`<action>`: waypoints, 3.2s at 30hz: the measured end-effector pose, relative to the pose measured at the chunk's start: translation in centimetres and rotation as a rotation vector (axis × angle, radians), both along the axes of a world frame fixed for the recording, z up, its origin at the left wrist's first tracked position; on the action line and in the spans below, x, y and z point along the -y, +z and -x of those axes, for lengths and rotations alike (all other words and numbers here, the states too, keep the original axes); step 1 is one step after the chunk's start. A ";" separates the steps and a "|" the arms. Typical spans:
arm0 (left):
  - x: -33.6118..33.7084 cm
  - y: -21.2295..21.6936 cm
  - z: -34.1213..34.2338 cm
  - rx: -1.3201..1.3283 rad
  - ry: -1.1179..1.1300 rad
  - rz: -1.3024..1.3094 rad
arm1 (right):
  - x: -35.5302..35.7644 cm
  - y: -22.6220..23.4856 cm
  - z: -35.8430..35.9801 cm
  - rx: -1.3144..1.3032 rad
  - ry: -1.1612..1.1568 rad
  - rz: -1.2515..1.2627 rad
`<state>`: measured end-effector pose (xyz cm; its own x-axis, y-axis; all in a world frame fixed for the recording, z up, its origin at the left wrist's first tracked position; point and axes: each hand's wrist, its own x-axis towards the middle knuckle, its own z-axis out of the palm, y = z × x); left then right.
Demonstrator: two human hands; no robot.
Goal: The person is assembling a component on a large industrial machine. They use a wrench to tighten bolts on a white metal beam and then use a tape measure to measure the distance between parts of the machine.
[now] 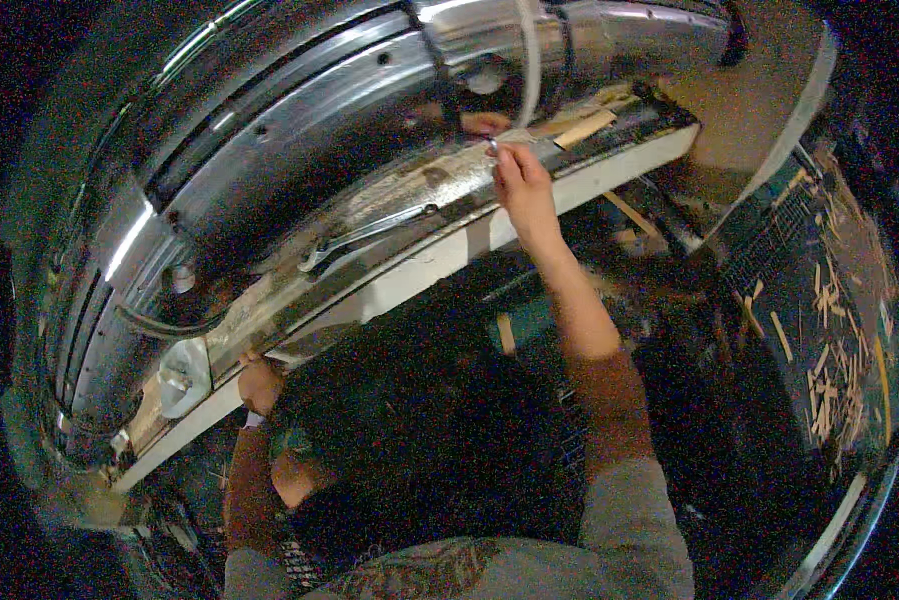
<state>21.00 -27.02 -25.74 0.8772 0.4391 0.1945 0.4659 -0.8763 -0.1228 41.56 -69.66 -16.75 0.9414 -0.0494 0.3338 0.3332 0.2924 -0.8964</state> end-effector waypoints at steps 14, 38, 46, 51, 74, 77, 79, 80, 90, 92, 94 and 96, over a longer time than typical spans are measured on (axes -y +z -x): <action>0.5 -0.8 -0.3 0.054 -0.103 -0.035 | 4.8 0.4 1.7 0.251 -0.118 0.499; 1.1 -0.1 0.7 0.232 -0.190 -0.003 | 1.7 4.6 4.1 0.449 -0.100 0.075; -1.3 -0.7 1.5 0.120 -0.184 0.039 | 1.7 3.5 3.5 0.438 -0.168 0.272; -3.2 -3.5 -0.9 0.111 -0.108 -0.305 | 4.9 3.6 2.9 0.267 -0.195 0.331; -2.5 -2.8 -1.6 -0.225 -0.085 -0.553 | 4.2 3.7 2.9 0.361 -0.331 0.435; -2.5 -3.0 -1.5 -0.132 -0.085 -0.576 | 4.1 3.7 3.0 0.318 -0.106 0.113; -1.6 -2.4 -1.4 -0.067 -0.125 -0.665 | 4.8 3.5 3.0 0.250 -0.026 0.008; -1.8 -2.3 -1.2 -0.060 -0.140 -0.679 | 5.0 3.1 2.9 0.237 0.043 -0.027; -5.6 -6.1 -1.9 0.127 0.082 -0.216 | 3.9 3.3 2.6 0.262 0.583 -0.577; -5.9 -5.5 -1.4 0.131 0.021 -0.335 | 3.5 3.7 2.9 0.295 0.581 -0.569; -6.6 -5.1 -0.8 0.077 0.039 -0.325 | 3.0 4.0 3.4 0.321 0.598 -0.553; -4.9 -4.9 -2.0 0.012 -0.019 -0.283 | 4.0 3.9 3.6 0.326 0.601 -0.505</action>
<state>23.04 -22.15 -30.65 0.8816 0.3496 0.3172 0.4527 -0.8165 -0.3582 37.97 -73.71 -12.85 0.7156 0.2122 0.6655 0.2126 0.8414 -0.4969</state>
